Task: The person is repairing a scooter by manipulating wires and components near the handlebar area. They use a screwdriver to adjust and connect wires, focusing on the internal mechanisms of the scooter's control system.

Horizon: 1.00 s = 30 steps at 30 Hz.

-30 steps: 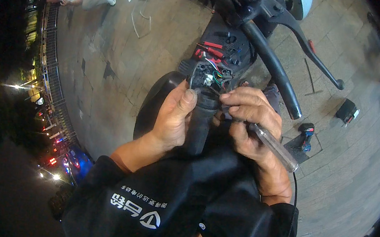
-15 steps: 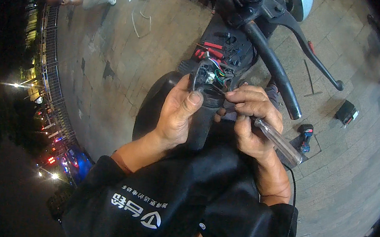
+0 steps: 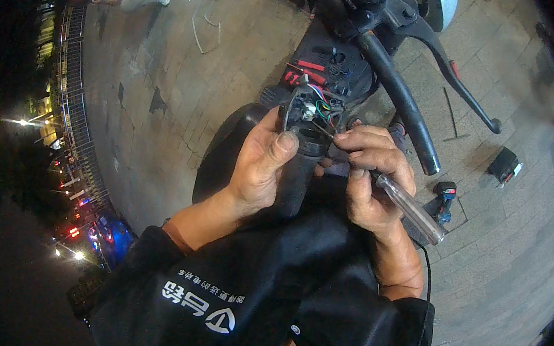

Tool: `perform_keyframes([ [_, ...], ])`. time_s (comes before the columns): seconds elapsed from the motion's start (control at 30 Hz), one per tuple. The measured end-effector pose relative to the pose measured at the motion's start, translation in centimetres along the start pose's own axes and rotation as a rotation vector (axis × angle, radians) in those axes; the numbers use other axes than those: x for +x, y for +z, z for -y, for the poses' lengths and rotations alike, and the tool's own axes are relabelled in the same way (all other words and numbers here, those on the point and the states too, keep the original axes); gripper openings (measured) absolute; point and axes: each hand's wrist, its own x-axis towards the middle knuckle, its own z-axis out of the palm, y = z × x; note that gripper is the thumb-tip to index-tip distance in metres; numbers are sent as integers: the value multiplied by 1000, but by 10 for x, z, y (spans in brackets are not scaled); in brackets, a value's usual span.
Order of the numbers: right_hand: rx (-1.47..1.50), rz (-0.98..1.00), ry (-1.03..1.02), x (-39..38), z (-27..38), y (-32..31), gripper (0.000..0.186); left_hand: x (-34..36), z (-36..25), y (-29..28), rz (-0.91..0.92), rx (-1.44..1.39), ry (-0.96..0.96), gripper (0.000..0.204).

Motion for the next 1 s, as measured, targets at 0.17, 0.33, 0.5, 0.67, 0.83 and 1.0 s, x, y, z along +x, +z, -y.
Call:
perform_keyframes([
  [0.17,23,-14,-13,-1,2,0,2,2,8,-7,-18,88,129,62],
  [0.33,57,-59,22,-15,-2,-3,9,4,14,-1,15,374,318,72],
  [0.5,75,-205,451,-40,6,14,23,9,23,-10,-2,776,426,81],
  [0.67,74,-212,690,-54,-5,14,42,11,17,-8,86,1296,629,84],
  [0.83,235,-312,665,-46,-2,10,46,8,26,-7,135,494,130,84],
  [1.0,257,-239,670,-57,-8,1,54,22,21,-15,278,67,-175,68],
])
